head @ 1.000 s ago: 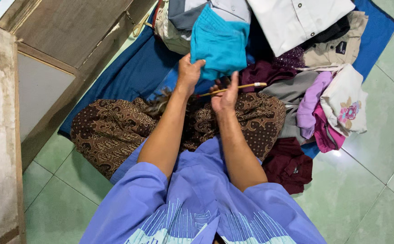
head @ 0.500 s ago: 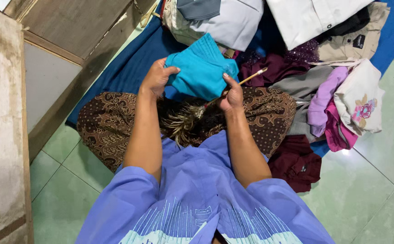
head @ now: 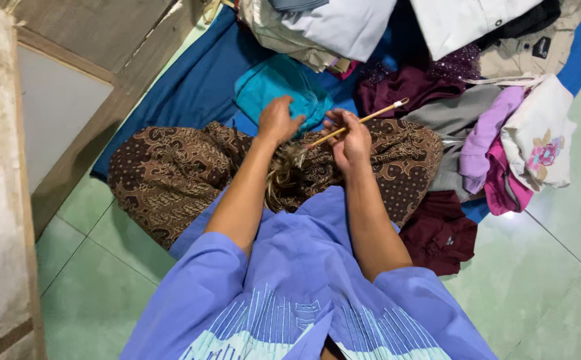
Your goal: The person cleans various clothing items by dusting them with a feather duster while sitting on the floor.
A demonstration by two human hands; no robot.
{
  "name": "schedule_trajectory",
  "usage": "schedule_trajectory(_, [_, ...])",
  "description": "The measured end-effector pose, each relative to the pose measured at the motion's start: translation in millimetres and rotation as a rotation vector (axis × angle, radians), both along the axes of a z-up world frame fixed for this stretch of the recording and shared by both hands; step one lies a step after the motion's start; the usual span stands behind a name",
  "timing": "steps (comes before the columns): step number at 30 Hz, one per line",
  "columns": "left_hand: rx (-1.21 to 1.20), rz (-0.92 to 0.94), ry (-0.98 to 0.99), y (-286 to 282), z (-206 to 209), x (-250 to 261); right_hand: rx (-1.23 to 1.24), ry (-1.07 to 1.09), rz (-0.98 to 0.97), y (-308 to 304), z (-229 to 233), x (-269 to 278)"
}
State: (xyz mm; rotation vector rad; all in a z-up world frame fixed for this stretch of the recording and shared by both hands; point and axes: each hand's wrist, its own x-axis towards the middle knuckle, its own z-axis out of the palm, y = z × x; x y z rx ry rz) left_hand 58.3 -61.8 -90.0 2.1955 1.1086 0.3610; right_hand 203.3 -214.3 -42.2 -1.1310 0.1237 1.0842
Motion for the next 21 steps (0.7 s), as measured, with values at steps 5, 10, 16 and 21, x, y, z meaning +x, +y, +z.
schedule_trajectory(5, [-0.01,-0.029,0.155,-19.1,10.1,36.9,-0.39,-0.64,0.315,-52.0,42.5,49.2])
schedule_trajectory(10, [0.031,-0.034,0.298,-8.7,-8.6,56.4,-0.143,-0.45,-0.218,-77.6,40.3,92.6])
schedule_trajectory(16, [0.2,0.044,0.129,2.8,-52.4,59.5,0.201,-0.388,-0.457,-88.4,7.9,100.9])
schedule_trajectory(21, [0.07,0.239,-0.452,6.9,-23.7,6.3,0.286,-0.307,-0.279,-76.8,9.2,99.6])
